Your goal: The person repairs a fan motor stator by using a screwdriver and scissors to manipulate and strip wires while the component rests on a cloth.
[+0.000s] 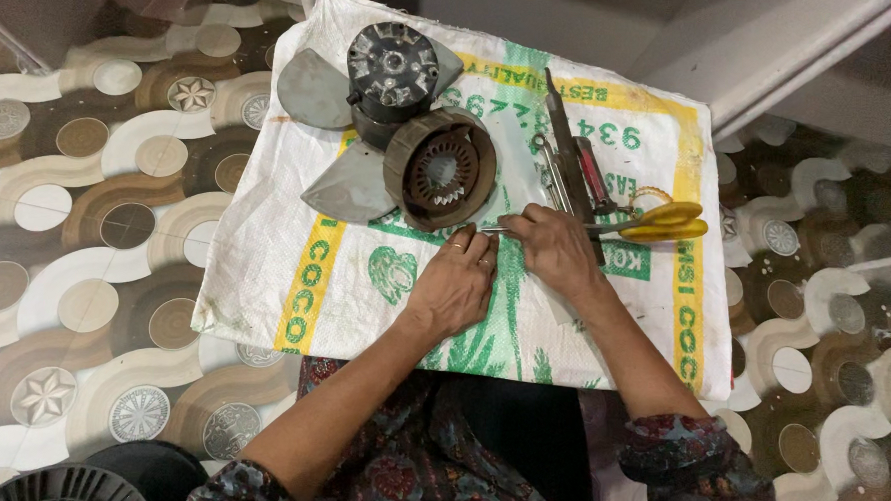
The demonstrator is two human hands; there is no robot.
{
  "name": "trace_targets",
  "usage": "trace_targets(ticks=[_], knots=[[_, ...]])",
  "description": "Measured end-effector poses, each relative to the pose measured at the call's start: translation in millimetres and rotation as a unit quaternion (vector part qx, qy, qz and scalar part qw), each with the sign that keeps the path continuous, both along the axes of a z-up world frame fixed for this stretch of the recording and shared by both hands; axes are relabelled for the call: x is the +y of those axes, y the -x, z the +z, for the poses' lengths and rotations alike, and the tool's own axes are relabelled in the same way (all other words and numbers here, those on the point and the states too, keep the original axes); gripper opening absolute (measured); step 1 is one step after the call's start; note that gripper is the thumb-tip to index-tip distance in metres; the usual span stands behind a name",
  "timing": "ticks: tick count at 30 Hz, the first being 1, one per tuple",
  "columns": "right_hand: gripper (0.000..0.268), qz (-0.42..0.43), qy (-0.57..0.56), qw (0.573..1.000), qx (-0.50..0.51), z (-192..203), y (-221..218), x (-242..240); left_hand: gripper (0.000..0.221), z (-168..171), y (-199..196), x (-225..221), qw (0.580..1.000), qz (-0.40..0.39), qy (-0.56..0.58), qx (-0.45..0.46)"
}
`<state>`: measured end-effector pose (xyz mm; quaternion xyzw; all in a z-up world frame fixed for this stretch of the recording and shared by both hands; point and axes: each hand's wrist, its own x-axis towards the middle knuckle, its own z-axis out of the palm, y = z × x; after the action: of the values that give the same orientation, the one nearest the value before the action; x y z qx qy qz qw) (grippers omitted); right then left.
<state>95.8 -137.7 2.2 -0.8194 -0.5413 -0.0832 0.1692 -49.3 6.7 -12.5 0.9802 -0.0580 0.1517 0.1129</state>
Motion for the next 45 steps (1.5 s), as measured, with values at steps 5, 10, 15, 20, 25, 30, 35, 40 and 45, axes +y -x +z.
trace_targets(ticks=[5,10,15,20,25,30,35,40,45], knots=[[0.013,0.003,-0.020,1.000,0.005,-3,-14,0,0.049,0,2,2,0.999,0.008,0.046,0.004],[0.009,0.031,-0.070,0.996,0.033,-6,-15,-3,0.048,2,3,2,0.998,0.005,0.049,-0.049],[0.016,0.031,-0.020,0.999,0.003,-6,-17,5,0.047,1,2,2,0.999,0.008,0.042,-0.029],[0.019,0.044,0.015,0.998,0.034,-3,-24,11,0.046,2,0,-1,0.997,0.020,0.063,-0.039],[0.019,0.030,-0.031,0.999,-0.007,-11,-16,12,0.044,0,-3,-2,0.999,0.014,0.039,-0.021],[0.019,0.020,-0.040,0.999,-0.008,-11,-17,15,0.044,2,-5,-3,0.999,0.015,0.033,-0.032],[0.010,0.007,-0.033,0.999,0.029,-9,-16,17,0.045,4,-5,-4,1.000,0.011,0.017,-0.015],[0.015,-0.020,-0.007,0.998,0.051,-9,-17,19,0.043,5,-4,-3,0.999,0.009,0.016,-0.026],[0.015,-0.011,-0.017,0.999,0.049,-6,-15,18,0.051,11,-2,-3,0.999,0.013,0.048,-0.010]])
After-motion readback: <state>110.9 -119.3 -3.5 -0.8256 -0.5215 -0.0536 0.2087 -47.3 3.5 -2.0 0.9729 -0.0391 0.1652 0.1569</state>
